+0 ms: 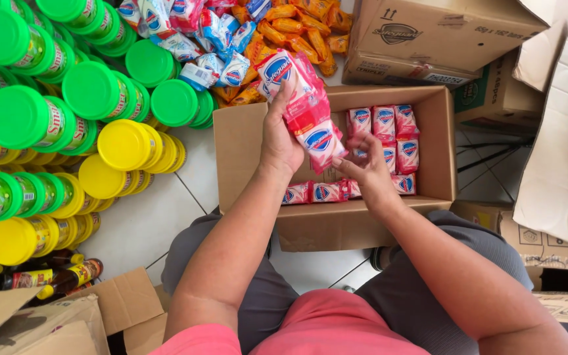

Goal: The person packs packets of soap into a cardboard box by hand, picking them up from a pile of products and arranging them into organized rows inside the box.

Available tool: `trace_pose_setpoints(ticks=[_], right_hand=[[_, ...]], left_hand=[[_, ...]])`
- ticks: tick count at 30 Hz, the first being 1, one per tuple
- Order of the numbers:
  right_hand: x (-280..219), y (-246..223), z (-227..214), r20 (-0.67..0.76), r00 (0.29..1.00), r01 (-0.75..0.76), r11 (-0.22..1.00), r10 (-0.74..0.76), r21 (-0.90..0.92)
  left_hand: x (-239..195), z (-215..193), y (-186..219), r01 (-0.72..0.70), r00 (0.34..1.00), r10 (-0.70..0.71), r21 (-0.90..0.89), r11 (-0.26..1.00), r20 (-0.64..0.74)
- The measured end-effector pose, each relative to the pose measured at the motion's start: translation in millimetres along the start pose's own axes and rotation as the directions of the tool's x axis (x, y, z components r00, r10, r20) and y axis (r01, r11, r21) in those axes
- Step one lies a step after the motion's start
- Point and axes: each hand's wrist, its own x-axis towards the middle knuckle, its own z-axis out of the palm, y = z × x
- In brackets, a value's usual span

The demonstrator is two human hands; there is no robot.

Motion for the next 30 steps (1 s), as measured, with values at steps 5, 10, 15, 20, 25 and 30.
trace_pose_setpoints(ticks=[5, 10, 15, 20, 25, 30], right_hand=[[0.8, -17.9, -7.9, 0.198, 0.930, 0.359, 0.884, -0.310, -0.301], [-6.6, 14.6, -8.7, 0.296, 0.955, -0.029, 0.999, 0.019, 0.027], [-25.6, 38.4, -0.1, 0.260, 0.910, -0.385, 0.891, 0.323, 0.241], [-32.2, 83.4, -13.8, 0.233, 0.856, -0.512, 0.821, 0.462, 0.252], [-9.0, 125.0, -41.8, 0.087, 0.795, -0.605, 0.772, 0.601, 0.193], [32.3, 141.0, -43.7, -0.093, 0.712, -0.689, 0.718, 0.696, 0.099]], left_hand=[[-14.3, 5.8, -11.3, 0.158, 0.987, -0.158, 0.006, 0.987, 0.021], [-11.8, -7.2, -30.3, 0.196, 0.981, -0.196, 0.025, 0.980, 0.011], [-2.0, -44.5, -58.0, 0.230, 0.973, -0.222, 0.172, 0.958, -0.064], [17.1, -100.0, -112.6, 0.500, 0.848, -0.436, 0.184, 0.846, -0.300], [49.6, -184.8, -188.9, 0.547, 0.769, -0.464, 0.078, 0.833, -0.440], [82.6, -215.5, -213.0, 0.519, 0.791, -0.454, 0.057, 0.853, -0.411]])
